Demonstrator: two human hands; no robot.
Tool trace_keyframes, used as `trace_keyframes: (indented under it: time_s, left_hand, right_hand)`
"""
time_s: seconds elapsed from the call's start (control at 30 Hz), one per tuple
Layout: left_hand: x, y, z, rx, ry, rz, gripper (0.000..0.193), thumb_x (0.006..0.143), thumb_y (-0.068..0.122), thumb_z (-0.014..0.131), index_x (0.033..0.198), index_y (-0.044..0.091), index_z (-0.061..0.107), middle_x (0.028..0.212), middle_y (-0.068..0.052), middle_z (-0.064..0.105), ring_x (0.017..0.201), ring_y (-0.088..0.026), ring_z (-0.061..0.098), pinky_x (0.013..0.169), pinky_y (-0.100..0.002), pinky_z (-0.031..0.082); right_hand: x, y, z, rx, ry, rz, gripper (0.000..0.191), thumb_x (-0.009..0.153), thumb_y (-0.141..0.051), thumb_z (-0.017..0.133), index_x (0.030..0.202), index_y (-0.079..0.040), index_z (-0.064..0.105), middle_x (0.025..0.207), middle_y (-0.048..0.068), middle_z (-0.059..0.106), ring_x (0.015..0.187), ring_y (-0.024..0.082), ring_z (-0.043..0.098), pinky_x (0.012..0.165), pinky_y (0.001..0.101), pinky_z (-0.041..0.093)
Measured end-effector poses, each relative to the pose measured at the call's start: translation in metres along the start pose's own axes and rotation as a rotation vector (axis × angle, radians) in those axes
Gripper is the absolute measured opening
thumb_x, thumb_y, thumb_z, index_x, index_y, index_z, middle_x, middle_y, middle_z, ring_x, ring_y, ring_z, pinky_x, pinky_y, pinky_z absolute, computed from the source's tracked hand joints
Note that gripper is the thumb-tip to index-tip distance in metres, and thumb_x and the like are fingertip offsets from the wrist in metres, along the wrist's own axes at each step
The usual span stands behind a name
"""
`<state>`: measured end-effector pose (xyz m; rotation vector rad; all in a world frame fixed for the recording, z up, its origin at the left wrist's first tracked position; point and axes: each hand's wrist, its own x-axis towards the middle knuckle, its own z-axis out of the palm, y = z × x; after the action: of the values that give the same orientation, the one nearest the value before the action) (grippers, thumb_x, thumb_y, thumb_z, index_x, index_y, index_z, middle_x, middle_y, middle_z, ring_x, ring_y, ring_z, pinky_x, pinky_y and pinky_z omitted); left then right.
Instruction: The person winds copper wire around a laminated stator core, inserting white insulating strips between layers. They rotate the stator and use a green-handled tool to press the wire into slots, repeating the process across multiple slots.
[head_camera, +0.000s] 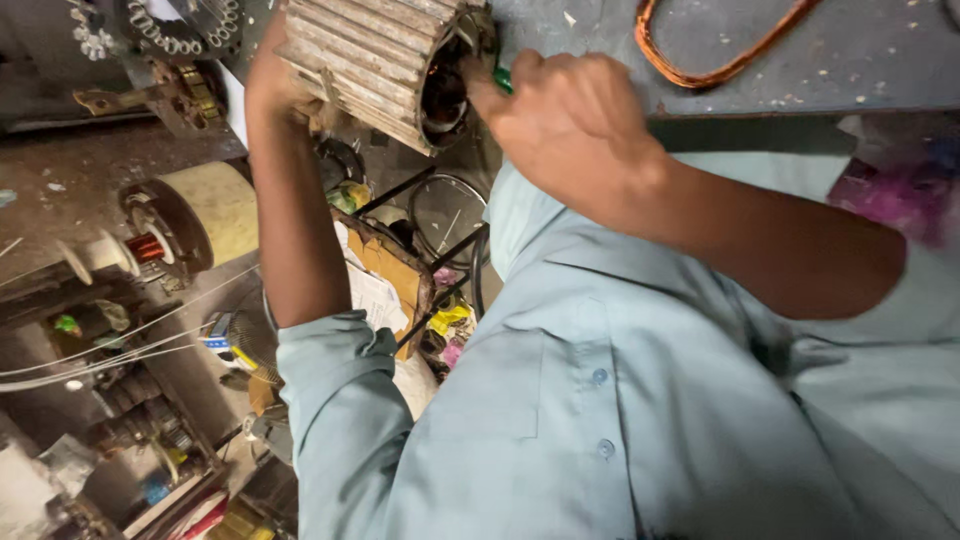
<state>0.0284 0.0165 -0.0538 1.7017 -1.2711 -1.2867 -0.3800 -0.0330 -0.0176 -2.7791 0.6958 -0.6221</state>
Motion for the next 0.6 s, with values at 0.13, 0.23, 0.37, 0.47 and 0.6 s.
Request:
trace_keyframes:
  time_s: [0.13, 0.23, 0.37, 0.47, 0.6]
  left_hand:
    - [0.011, 0.017, 0.01, 0.069, -0.051, 0.003, 0.034, 0.102, 0.012, 0.064, 0.134, 0.0, 0.062, 0.119, -0.008, 0.07, 0.105, -0.015, 0.066, 0.089, -0.032, 0.056]
    - [0.01, 0.035, 0.022, 0.09, -0.066, -0.006, 0.033, 0.101, 0.013, 0.064, 0.131, 0.0, 0.064, 0.118, -0.007, 0.07, 0.103, -0.015, 0.065, 0.088, -0.032, 0.056]
    - [0.005, 0.052, 0.041, -0.116, -0.016, -0.043, 0.036, 0.101, 0.013, 0.06, 0.135, 0.001, 0.061, 0.125, -0.004, 0.069, 0.107, -0.012, 0.066, 0.094, -0.031, 0.056]
    - [0.001, 0.058, 0.05, -0.329, -0.003, -0.126, 0.034, 0.1, 0.014, 0.059, 0.132, 0.001, 0.062, 0.12, -0.004, 0.07, 0.102, -0.013, 0.067, 0.089, -0.032, 0.057]
    - [-0.007, 0.063, 0.054, -0.202, -0.061, 0.051, 0.039, 0.096, 0.008, 0.06, 0.134, 0.001, 0.059, 0.126, -0.005, 0.067, 0.11, -0.013, 0.063, 0.097, -0.031, 0.053]
  right_hand:
    - [-0.001, 0.0, -0.008, 0.048, 0.038, 0.04, 0.044, 0.085, -0.016, 0.063, 0.128, -0.009, 0.069, 0.078, 0.011, 0.069, 0.063, 0.023, 0.071, 0.046, 0.0352, 0.05]
    - [-0.027, 0.002, -0.035, 0.048, 0.013, 0.074, 0.049, 0.085, -0.013, 0.063, 0.134, -0.013, 0.067, 0.074, 0.009, 0.067, 0.06, 0.022, 0.069, 0.047, 0.0366, 0.051]
    - [-0.084, 0.017, -0.095, -0.028, 0.104, 0.056, 0.043, 0.088, -0.017, 0.07, 0.131, -0.014, 0.071, 0.077, 0.005, 0.066, 0.063, 0.019, 0.064, 0.047, 0.0341, 0.049]
    - [-0.114, 0.051, -0.129, -0.238, 0.171, 0.397, 0.025, 0.108, -0.014, 0.072, 0.132, -0.013, 0.077, 0.083, 0.006, 0.066, 0.068, 0.02, 0.063, 0.056, 0.0347, 0.049]
    - [-0.126, 0.096, -0.134, -0.258, 0.334, 0.611, 0.033, 0.093, -0.009, 0.072, 0.125, -0.011, 0.078, 0.097, 0.01, 0.068, 0.087, 0.028, 0.066, 0.079, 0.0407, 0.053]
